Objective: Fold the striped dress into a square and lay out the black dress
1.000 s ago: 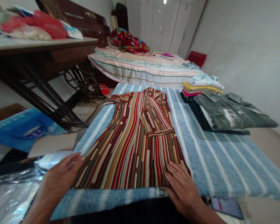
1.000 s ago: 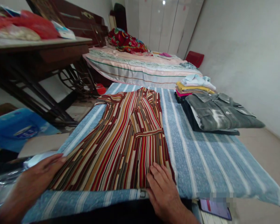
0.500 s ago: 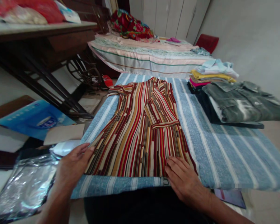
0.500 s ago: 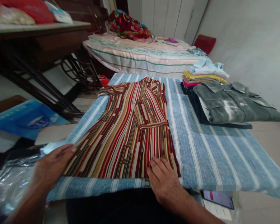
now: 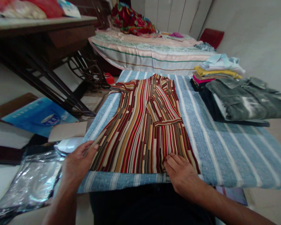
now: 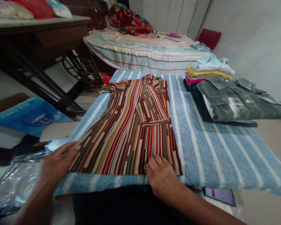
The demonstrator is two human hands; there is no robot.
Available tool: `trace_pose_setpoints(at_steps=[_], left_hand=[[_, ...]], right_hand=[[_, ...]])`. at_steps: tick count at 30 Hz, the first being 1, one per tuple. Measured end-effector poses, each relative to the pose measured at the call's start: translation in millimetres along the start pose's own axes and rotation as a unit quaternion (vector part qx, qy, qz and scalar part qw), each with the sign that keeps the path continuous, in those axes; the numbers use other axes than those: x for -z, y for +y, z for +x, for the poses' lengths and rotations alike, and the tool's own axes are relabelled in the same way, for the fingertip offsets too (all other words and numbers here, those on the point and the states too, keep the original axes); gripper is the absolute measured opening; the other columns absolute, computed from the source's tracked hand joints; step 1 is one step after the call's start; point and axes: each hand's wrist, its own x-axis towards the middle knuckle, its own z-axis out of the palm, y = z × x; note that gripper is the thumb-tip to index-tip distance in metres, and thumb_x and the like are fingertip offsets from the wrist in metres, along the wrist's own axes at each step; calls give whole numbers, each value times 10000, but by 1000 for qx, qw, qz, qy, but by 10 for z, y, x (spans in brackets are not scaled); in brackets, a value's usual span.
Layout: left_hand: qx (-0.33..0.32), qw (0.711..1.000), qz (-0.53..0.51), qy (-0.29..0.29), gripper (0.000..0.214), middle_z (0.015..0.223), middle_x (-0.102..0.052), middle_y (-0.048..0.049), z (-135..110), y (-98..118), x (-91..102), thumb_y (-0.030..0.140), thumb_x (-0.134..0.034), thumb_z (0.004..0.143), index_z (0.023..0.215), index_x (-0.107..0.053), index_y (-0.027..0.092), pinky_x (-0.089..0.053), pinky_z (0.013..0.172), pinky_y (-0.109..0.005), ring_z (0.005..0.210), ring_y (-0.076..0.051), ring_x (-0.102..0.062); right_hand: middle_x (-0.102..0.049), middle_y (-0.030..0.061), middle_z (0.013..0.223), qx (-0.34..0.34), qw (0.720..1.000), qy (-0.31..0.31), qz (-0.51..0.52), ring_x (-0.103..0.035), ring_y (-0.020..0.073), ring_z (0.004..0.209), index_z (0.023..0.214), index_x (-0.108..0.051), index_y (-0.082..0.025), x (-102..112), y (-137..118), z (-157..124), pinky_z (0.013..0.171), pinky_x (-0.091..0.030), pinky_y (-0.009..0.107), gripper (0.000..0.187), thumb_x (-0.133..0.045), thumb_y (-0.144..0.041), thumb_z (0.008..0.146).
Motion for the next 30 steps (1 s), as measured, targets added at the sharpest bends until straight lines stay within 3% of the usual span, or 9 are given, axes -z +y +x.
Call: trace_pose_setpoints(at_steps=[6,12,15,17,18,20,23,25,30], left_hand=[[5,1000,29,5,448,996,-681,-66,-4,8,-9,474,-465,821,1126,-614,182,-471,819,-326,905,-219,-630],[-18,999,16,28,406,956,-687,-55,26,-53,-41,454,-494,816,1086,-626,182,-486,797,-325,887,-215,-635],[-109,979,45,167,367,976,-663,-100,-99,6,-44,404,-506,824,1030,-622,123,-489,808,-357,864,-226,-625],[-227,934,49,270,291,994,-643,-108,-312,150,-63,355,-521,834,974,-613,117,-480,831,-358,873,-219,-611],[-300,913,30,274,226,951,-644,-81,-451,248,-85,330,-535,839,933,-609,138,-472,840,-339,866,-201,-607],[-455,883,-29,113,125,867,-627,-18,-754,464,-172,261,-509,871,939,-586,189,-476,769,-244,784,-131,-594],[-561,821,-38,-99,131,778,-586,-2,-1124,732,-387,165,-443,885,904,-566,205,-463,675,-230,718,-124,-552],[-577,805,12,-138,143,766,-557,-14,-1247,829,-536,108,-433,857,847,-549,192,-456,666,-273,711,-149,-523],[-568,809,99,-117,122,760,-522,-30,-1269,904,-716,67,-464,797,790,-515,177,-443,639,-331,698,-185,-489]], right_hand=[[-576,70,900,-33,989,-77,118,-494,191,873,892,-595,-150,114,161,123,825,-430,321,200,-474,-53,766],[-564,66,872,-44,991,-54,115,-485,194,861,866,-590,-156,100,155,136,822,-414,330,145,-479,-82,808],[-565,60,847,-57,989,-43,129,-494,186,844,847,-593,-159,99,147,134,808,-417,318,139,-473,-90,830],[-568,58,838,-62,987,-39,143,-499,181,835,840,-594,-158,112,155,148,792,-421,308,145,-468,-87,835],[-570,58,837,-62,986,-37,149,-501,180,836,836,-594,-158,120,161,158,786,-423,304,148,-467,-83,833],[-570,56,829,-63,984,-34,161,-503,176,832,829,-592,-155,137,176,178,773,-424,296,152,-464,-72,827],[-564,43,806,-69,981,-41,174,-502,168,816,803,-581,-158,155,188,192,746,-421,286,153,-463,-62,820],[-561,35,796,-78,980,-42,179,-501,165,810,789,-577,-163,159,185,187,733,-418,282,156,-462,-62,822],[-562,31,793,-87,978,-36,185,-509,157,803,798,-590,-169,146,148,152,740,-421,271,152,-471,-79,830]])
